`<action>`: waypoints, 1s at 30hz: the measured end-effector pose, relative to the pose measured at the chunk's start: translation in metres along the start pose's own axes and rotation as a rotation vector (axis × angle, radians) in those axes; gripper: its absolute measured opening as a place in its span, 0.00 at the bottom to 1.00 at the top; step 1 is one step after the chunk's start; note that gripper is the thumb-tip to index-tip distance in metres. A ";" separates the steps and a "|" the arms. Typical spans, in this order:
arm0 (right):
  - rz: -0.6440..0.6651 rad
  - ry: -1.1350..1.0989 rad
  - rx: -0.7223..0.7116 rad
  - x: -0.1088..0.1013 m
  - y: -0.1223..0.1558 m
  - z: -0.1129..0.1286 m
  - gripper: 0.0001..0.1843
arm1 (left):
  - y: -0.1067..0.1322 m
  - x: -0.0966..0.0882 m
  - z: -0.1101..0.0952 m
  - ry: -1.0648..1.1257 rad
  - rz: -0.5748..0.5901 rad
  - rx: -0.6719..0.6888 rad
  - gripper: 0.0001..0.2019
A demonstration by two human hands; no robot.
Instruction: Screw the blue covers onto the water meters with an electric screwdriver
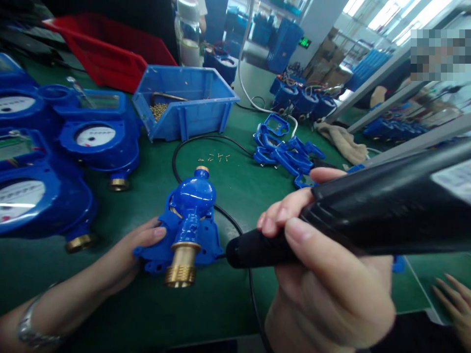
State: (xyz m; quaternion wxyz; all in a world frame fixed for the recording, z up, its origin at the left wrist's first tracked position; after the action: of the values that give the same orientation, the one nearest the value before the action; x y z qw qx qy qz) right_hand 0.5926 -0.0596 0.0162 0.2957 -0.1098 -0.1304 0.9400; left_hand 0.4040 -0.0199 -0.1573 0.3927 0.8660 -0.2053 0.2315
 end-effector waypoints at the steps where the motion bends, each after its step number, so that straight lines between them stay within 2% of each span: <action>1: 0.017 -0.051 0.030 0.005 0.002 -0.007 0.18 | 0.000 0.000 0.000 0.005 -0.004 0.003 0.34; 4: 0.094 -0.126 0.121 0.021 0.006 -0.024 0.16 | 0.002 0.002 0.000 0.027 -0.017 0.015 0.33; 6: 0.102 -0.147 0.128 0.025 0.008 -0.030 0.15 | 0.002 0.002 0.001 0.046 -0.032 0.024 0.32; 12: 0.036 -0.159 0.159 0.021 0.014 -0.038 0.14 | 0.002 0.000 0.002 0.055 -0.075 0.060 0.31; 23: 0.032 -0.147 0.130 0.017 0.020 -0.038 0.13 | 0.003 0.001 0.002 0.082 -0.075 0.054 0.30; 30: 0.044 -0.175 0.129 0.022 0.021 -0.038 0.23 | 0.001 0.003 -0.003 0.044 -0.043 0.054 0.30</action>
State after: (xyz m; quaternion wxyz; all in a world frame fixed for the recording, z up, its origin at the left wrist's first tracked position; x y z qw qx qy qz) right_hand 0.5748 -0.0569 -0.0285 0.2687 -0.0107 -0.0925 0.9587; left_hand 0.4049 -0.0189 -0.1533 0.3783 0.8753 -0.1717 0.2476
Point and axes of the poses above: each hand's wrist, its own y-axis away from the middle knuckle, its own x-axis out of the palm, z = x × y, the point moved 7 cm from there along -y, towards the middle knuckle, and after that the axes turned 12 degrees about y, right-handed, at the moved point
